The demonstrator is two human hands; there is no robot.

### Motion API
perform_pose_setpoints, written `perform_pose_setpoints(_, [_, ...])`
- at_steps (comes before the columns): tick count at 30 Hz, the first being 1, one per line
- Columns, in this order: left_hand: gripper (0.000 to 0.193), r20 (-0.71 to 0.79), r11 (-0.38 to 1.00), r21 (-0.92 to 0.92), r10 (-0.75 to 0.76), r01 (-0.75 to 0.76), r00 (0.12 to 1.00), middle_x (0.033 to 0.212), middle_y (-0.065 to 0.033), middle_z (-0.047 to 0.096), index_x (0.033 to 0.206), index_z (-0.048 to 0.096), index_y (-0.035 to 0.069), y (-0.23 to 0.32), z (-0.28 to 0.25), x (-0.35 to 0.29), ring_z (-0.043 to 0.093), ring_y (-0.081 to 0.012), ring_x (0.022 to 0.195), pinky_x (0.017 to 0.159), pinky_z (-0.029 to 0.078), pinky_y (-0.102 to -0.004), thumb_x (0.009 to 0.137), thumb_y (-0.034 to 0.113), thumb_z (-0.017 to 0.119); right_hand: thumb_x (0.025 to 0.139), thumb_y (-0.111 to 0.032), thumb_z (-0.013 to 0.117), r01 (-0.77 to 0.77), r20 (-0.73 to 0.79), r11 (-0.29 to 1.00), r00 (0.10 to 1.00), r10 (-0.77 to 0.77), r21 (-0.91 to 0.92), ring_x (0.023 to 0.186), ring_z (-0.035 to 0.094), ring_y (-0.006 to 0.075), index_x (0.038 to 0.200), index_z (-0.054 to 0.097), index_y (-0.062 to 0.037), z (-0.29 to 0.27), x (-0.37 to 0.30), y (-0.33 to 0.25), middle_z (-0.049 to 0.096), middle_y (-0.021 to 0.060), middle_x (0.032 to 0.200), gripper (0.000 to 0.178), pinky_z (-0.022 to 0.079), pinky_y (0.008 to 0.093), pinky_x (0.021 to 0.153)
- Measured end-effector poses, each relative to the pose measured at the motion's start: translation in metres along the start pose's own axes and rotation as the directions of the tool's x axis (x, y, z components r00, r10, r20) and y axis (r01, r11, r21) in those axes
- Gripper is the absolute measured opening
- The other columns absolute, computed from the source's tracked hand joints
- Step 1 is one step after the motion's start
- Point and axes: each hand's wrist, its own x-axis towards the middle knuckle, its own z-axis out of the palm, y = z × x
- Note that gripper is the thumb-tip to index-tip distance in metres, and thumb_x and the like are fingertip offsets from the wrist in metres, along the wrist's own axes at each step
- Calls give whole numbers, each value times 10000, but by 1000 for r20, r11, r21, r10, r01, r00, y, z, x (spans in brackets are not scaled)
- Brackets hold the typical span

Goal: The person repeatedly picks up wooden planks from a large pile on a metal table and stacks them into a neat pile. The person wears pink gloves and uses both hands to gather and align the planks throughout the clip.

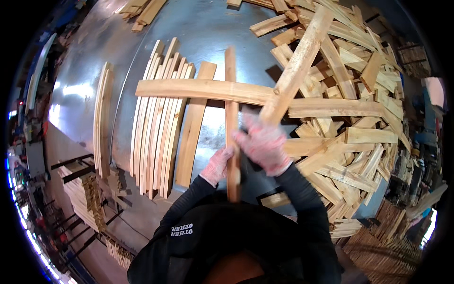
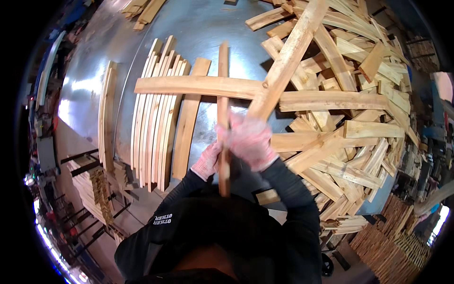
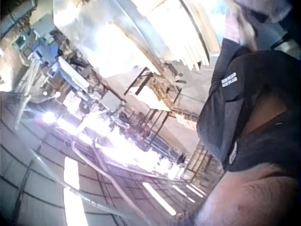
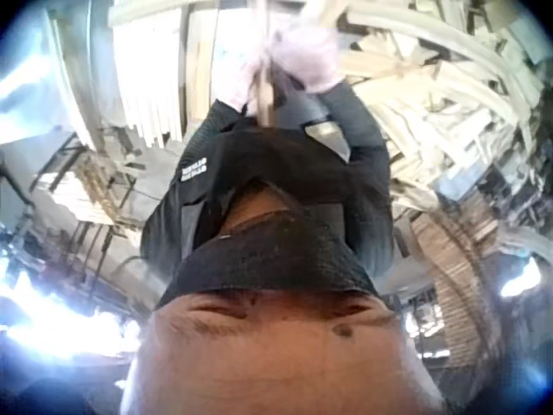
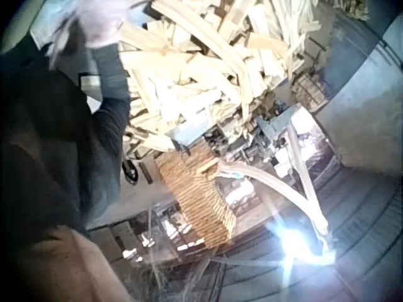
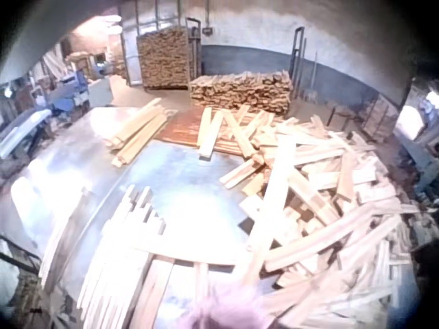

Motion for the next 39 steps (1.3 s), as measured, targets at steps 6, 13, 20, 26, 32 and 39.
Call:
perform_pose_setpoints(6, [403, -154, 583, 810, 318, -64, 935, 962, -75, 689, 1114, 626, -2, -7, -29, 23, 658, -209, 876, 800, 530, -365, 874, 300, 744, 709, -533, 766, -57, 615, 985, 775, 147, -163, 994, 697, 366, 1434, 410, -25, 61, 99, 88, 710, 225, 1046, 954, 545, 451, 854])
perform_pose_setpoints(13, [402, -252, 743, 633, 461, -215, 851, 1050, -151, 704, 1211, 614, -28, -28, -14, 5, 653, -233, 962, 879, 495, -355, 954, 282, 627, 782, -588, 665, -199, 676, 936, 649, 348, -290, 1009, 698, 333, 1552, 233, 5, 31, 22, 62, 710, 172, 1126, 1063, 544, 422, 841])
perform_pose_setpoints(20, [424, -316, 650, 748, 521, -130, 793, 1019, -207, 695, 1199, 618, 14, -11, 12, 43, 658, -337, 962, 862, 495, -403, 972, 367, 565, 789, -664, 654, -491, 503, 865, 724, 472, -106, 1167, 636, 335, 1545, 274, -4, 21, -21, 21, 611, 237, 1305, 1073, 495, 422, 975])
perform_pose_setpoints(26, [417, -311, 311, 940, 614, 140, 726, 1037, -242, 689, 1150, 616, 34, -5, -40, 11, 644, -423, 989, 876, 489, -464, 957, 398, 558, 759, -623, 738, -728, 377, 625, 683, 625, 282, 1195, 608, 385, 1500, 343, 5, 42, -27, 24, 611, 251, 1300, 1048, 482, 448, 1002])
perform_pose_setpoints(32, [418, -336, 31, 907, 652, 419, 679, 1192, -202, 644, 1130, 642, 56, 19, -30, -32, 615, -386, 1090, 924, 489, -480, 918, 416, 622, 883, -389, 643, -668, 287, 743, 721, 631, 46, 1083, 652, 409, 1336, 526, -36, 80, -43, 30, 651, 255, 1202, 585, 509, 473, 936])
perform_pose_setpoints(39, [803, -277, -17, 907, 728, 420, 628, 1512, -216, 390, 1444, 366, 54, 38, -54, -29, 444, -427, 1317, 1058, 399, -568, 826, 418, 729, 896, -380, 624, -633, 295, 773, 747, 595, 44, 1068, 652, 426, 1284, 533, 7, 83, -49, 38, 659, 266, 1174, 555, 509, 482, 925])
